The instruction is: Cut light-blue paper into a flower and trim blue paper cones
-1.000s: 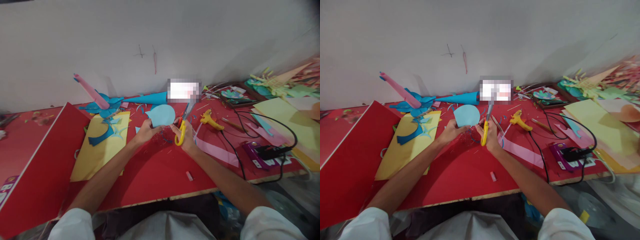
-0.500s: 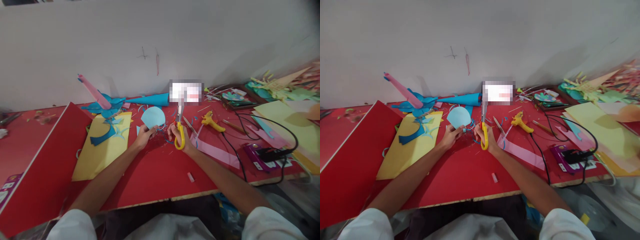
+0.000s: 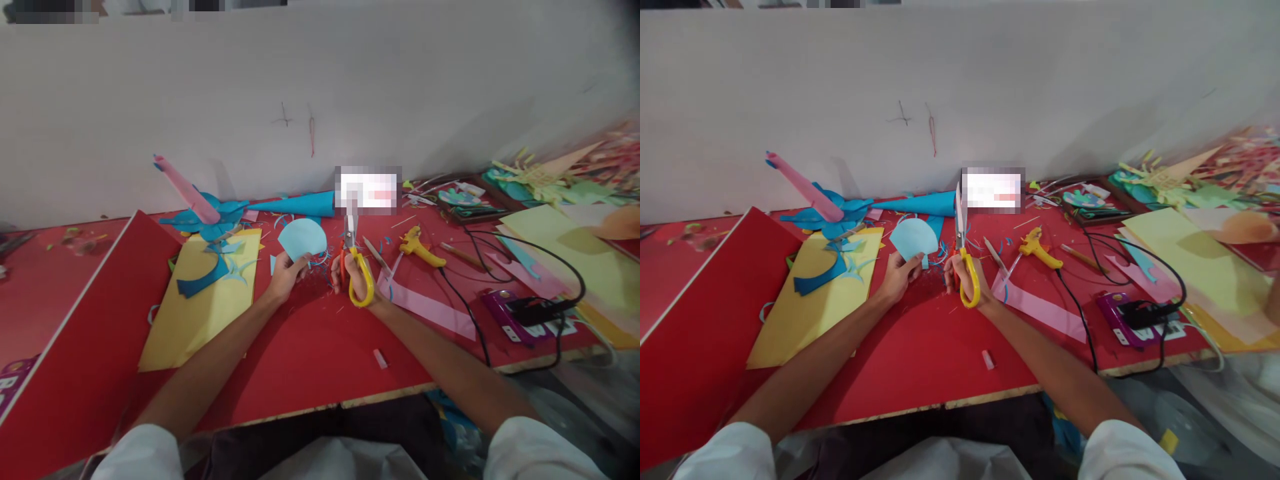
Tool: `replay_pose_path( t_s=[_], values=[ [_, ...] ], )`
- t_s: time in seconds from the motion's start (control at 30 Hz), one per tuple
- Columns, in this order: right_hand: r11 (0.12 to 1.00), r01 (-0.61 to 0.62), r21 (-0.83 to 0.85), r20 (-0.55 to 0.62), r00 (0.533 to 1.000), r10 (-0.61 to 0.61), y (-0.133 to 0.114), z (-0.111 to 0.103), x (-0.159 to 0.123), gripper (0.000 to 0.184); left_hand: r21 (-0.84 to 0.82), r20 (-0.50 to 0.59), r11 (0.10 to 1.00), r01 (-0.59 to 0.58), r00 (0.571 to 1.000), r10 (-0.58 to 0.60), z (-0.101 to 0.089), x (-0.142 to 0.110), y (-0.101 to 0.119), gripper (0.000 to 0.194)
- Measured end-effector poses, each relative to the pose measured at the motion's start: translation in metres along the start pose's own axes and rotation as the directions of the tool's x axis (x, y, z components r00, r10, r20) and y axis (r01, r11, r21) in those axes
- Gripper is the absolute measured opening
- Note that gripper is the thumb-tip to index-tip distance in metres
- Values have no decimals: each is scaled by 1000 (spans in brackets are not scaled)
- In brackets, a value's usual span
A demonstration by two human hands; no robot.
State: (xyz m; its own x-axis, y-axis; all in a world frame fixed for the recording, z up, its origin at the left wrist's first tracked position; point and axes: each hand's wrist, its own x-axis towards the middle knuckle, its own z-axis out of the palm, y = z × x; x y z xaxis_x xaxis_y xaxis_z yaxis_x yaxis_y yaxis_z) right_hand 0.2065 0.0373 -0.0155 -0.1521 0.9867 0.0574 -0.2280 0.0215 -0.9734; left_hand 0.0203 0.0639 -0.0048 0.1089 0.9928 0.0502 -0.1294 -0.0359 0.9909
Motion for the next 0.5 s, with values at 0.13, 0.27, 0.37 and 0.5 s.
replay_pose_path(
  t_s=[0.13,0.27,0.37,0.5],
  values=[
    [999,33,-23,17,999,-32,0,2,-3,72,-102,-105,986,-130,987,119,11,-7,23,59],
    [993,108,-48,55,993,-105,0,4,-7,64,-109,-107,956,-273,959,261,32,-3,65,59],
    [989,125,-82,63,991,-121,-2,6,-8,64,-162,-152,916,-368,926,345,51,7,96,46],
    [995,82,-65,32,996,-80,-3,8,-11,65,-146,-181,904,-402,909,375,64,12,116,44]
  ],
)
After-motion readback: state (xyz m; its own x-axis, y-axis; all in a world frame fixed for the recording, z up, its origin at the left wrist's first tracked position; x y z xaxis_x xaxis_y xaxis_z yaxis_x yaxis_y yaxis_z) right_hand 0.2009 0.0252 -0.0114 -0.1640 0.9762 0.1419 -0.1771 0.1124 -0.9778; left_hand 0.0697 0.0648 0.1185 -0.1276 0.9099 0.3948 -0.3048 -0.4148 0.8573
